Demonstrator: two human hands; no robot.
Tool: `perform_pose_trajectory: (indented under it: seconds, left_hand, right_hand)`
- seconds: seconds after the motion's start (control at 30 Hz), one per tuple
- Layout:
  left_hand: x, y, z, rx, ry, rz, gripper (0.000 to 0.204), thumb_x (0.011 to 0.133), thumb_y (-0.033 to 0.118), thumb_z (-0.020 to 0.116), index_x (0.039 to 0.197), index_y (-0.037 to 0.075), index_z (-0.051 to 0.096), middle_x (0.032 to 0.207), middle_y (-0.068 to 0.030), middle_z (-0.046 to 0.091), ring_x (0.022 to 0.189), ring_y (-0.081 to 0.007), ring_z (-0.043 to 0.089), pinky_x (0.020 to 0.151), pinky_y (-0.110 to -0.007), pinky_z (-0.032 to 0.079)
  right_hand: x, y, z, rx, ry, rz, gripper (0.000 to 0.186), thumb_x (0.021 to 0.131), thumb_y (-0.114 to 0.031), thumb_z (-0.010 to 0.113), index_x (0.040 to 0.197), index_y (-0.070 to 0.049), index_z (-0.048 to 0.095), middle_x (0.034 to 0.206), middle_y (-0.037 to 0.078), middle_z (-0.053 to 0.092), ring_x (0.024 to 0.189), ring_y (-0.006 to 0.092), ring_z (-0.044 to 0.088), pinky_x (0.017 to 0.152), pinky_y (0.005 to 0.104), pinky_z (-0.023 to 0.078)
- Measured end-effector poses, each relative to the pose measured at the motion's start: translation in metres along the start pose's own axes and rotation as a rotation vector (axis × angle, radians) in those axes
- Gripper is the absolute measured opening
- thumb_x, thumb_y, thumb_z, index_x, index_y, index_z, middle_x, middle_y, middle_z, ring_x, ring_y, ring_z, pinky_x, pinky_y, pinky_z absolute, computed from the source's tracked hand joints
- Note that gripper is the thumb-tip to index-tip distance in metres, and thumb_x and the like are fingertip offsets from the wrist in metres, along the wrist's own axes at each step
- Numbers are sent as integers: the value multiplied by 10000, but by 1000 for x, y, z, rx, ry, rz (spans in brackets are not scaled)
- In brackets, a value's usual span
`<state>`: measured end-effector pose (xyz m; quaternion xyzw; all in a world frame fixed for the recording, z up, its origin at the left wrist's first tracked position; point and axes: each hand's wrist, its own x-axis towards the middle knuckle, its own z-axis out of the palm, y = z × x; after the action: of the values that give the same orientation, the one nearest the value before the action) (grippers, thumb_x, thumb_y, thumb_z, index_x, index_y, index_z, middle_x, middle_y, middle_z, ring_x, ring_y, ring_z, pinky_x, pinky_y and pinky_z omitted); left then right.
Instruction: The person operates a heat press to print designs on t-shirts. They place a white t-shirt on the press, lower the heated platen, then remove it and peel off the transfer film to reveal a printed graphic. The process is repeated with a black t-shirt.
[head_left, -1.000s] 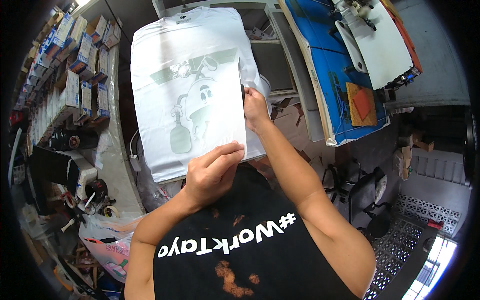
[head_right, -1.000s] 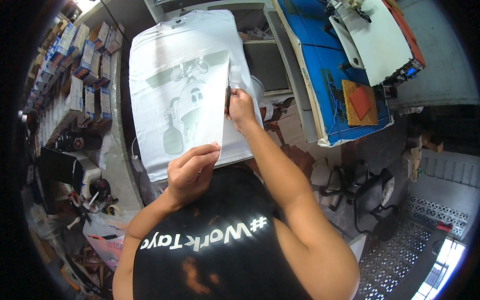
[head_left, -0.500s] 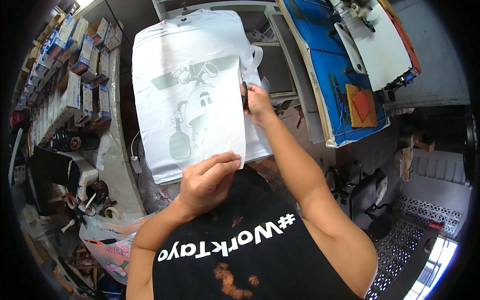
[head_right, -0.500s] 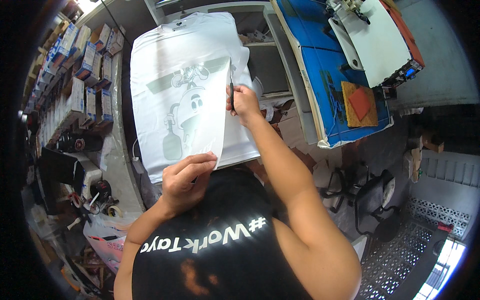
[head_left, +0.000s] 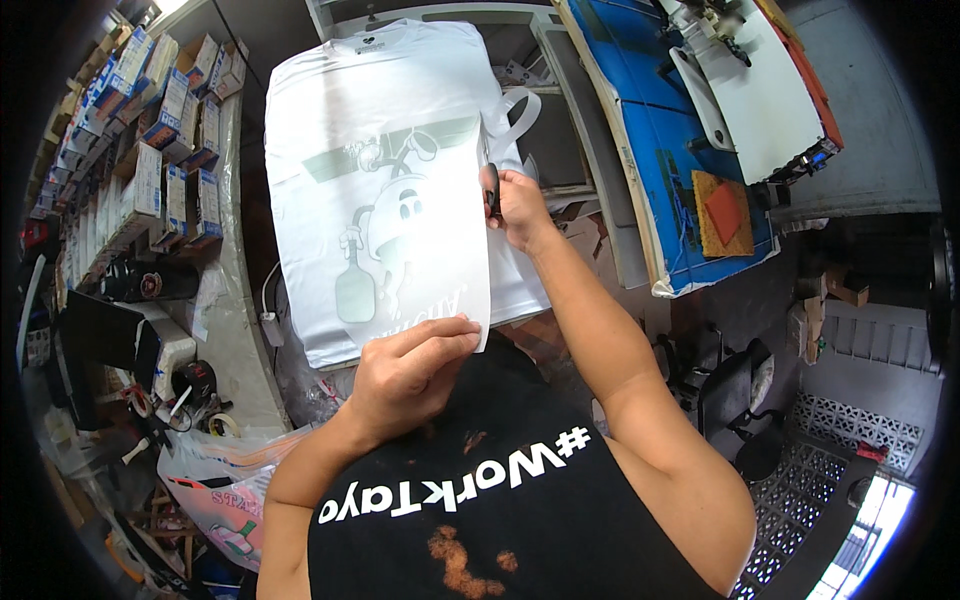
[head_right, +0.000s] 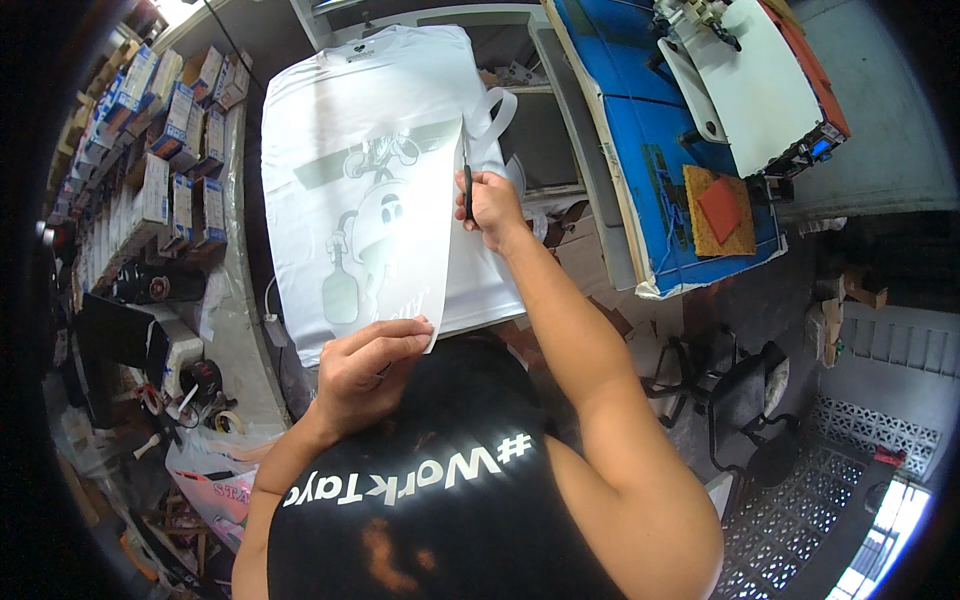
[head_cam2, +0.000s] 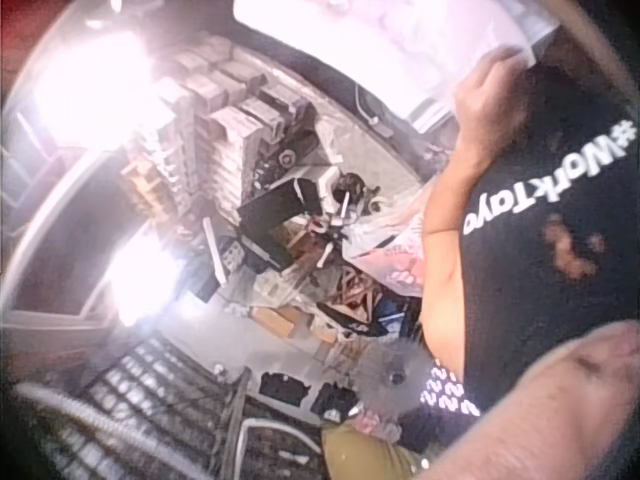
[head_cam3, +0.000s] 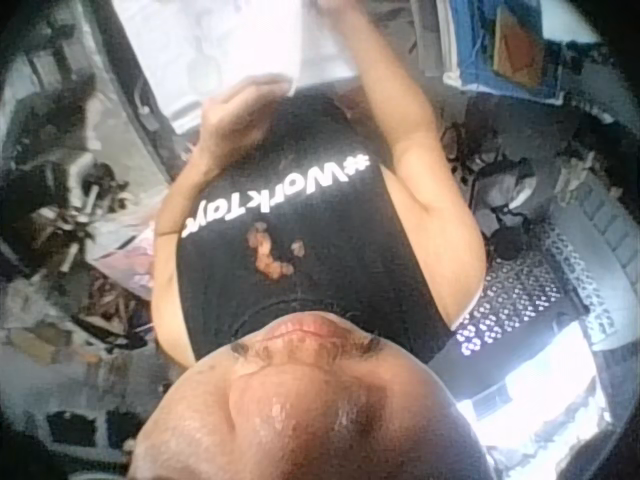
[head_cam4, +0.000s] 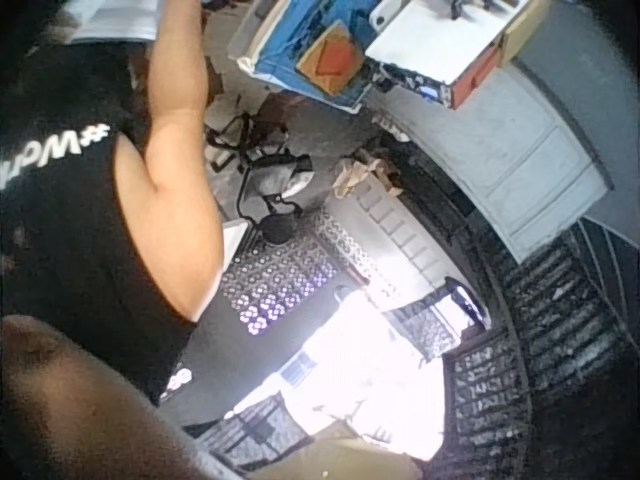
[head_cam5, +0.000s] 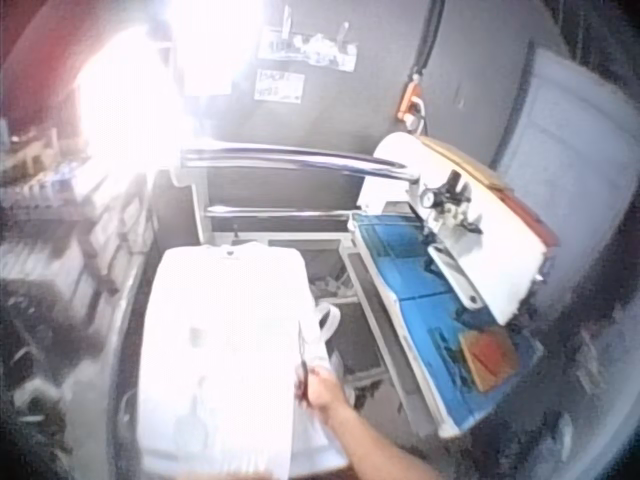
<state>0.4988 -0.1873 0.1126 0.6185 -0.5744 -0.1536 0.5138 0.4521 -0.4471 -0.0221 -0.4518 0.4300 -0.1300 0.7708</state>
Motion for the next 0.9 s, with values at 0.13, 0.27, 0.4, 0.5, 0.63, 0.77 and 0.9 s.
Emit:
perform_pose_trajectory:
  seconds: [0.13,0.27,0.4,0.5,0.63,0.77,0.9]
  left_hand:
    - [-2,0,-2,3,4,-15,194,764,-61,727,930,30,685,979,-121,726,808,-267,732,677,-323,601]
    - [-6,-2,-11,50,-86,-28,228,728,-64,733,923,46,690,978,-106,730,802,-266,730,675,-327,596]
    - [-11,-1,-21,31,-119,-88,225,719,-63,734,909,51,692,969,-95,733,800,-264,729,670,-322,593]
    - [-12,-2,-21,14,-78,-118,216,718,-63,736,899,45,687,952,-90,735,807,-261,730,665,-317,590]
    - [-12,-1,-22,3,-39,-131,190,730,-53,735,888,36,682,935,-95,735,790,-254,728,654,-312,579]
    - [-24,-14,-55,105,-388,-376,202,748,-5,740,942,30,701,944,-125,732,779,-292,714,686,-338,563]
    - [-48,-46,-110,343,-497,-682,337,725,109,794,1039,25,704,966,-154,725,898,-347,688,801,-395,533]
  right_hand:
    - [-6,-7,0,-63,26,9,321,928,-286,693,1058,-15,580,742,28,578,548,102,558,424,239,392]
    - [-14,-16,-5,-126,27,22,322,920,-285,701,1050,-16,581,733,22,580,539,91,559,413,232,391]
    - [-14,-18,-12,-167,6,17,270,933,-258,679,1022,-33,561,726,26,593,512,92,566,388,228,381]
    - [-15,-19,-12,-173,0,14,273,935,-250,677,1031,-24,559,726,28,592,508,89,566,380,224,377]
    - [-15,-17,-9,-185,2,8,299,923,-259,696,1041,-12,575,717,19,580,523,86,561,393,228,382]
    - [-28,-12,-15,-202,30,11,316,921,-263,698,1078,-11,587,727,14,585,532,84,563,403,231,386]
    - [-86,6,-24,-265,-15,81,342,946,-217,653,1192,8,576,761,24,611,540,83,569,413,233,394]
